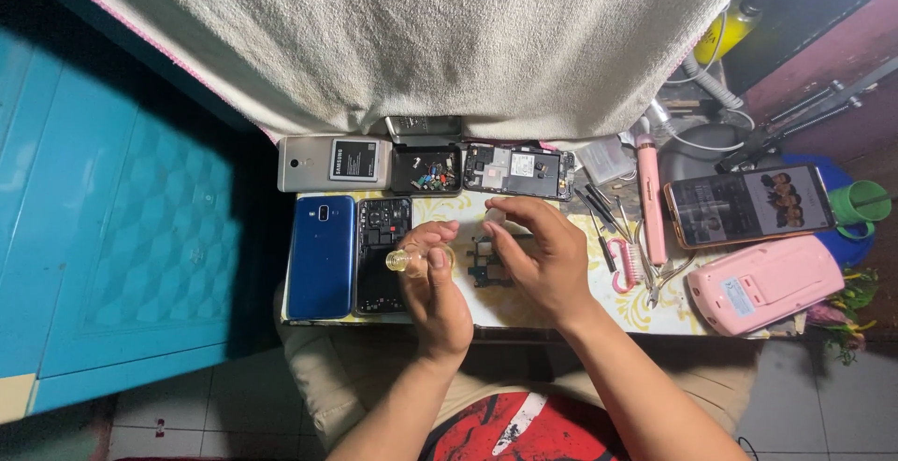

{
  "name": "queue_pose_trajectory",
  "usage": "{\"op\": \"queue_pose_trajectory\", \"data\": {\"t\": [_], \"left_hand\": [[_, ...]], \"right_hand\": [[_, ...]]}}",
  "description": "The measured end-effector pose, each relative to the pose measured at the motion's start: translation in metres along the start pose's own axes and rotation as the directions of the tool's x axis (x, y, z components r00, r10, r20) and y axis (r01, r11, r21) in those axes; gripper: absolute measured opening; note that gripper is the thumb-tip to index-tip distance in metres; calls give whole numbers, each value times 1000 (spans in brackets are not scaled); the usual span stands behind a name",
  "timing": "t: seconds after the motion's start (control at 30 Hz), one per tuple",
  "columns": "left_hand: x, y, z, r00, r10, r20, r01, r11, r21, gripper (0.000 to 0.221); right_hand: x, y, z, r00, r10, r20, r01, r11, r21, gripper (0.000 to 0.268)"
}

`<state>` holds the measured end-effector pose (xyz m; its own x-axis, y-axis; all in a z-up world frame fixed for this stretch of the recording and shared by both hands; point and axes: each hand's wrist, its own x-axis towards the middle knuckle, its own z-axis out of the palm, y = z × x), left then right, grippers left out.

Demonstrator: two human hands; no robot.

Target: Applying liquid to a mobile phone motherboard and inspecting it during a repair process.

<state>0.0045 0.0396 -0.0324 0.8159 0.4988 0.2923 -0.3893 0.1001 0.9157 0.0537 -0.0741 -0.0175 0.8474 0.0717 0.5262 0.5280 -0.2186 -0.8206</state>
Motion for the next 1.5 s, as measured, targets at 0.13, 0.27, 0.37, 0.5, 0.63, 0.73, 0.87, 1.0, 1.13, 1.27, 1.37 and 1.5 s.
{"op": "queue_pose_trajectory", "data": {"t": [0.13,0.27,0.37,0.5,0.63,0.73,0.87,1.0,1.13,1.27,1.37,1.5], "left_hand": [[0,-4,0,1000,12,9,-12,1000,19,27],[-1,-5,-2,1000,17,19,-17,999,32,26],[-1,-5,-2,999,21,23,-22,999,29,25],[0,-3,0,999,11,35,-12,999,40,26],[0,-1,0,999,3,43,-5,999,45,26],[0,-3,0,999,5,39,-7,999,34,27],[0,-2,0,999,-6,43,5,999,34,26],[1,-8,0,1000,-12,27,12,1000,-7,26],[0,-12,-2,999,-14,32,14,1000,-19,26],[-1,-15,-2,999,-7,32,8,1000,-15,25],[-1,-15,-4,1000,-16,22,16,1000,-7,25],[0,-15,-4,999,-22,26,23,1000,-12,25]], "right_hand": [[1,3,-5,1000,3,-15,-3,1000,26,23],[-2,4,-14,999,9,-44,-9,1000,-11,25],[-5,5,-18,999,9,-48,-9,1000,3,24],[-14,6,-24,999,21,-41,-21,1000,12,27],[-22,3,-31,999,35,-19,-34,999,8,27],[-24,5,-33,999,19,-38,-18,1000,25,27],[-27,-1,-38,999,30,-34,-29,999,16,26],[-30,-9,-38,999,48,1,-48,999,9,28],[-30,-14,-32,997,71,14,-72,997,42,28],[-26,-12,-33,996,76,39,-77,996,49,26],[-25,-10,-39,998,43,39,-42,999,-10,24],[-19,-6,-46,1000,21,8,-21,997,-78,25]]}}
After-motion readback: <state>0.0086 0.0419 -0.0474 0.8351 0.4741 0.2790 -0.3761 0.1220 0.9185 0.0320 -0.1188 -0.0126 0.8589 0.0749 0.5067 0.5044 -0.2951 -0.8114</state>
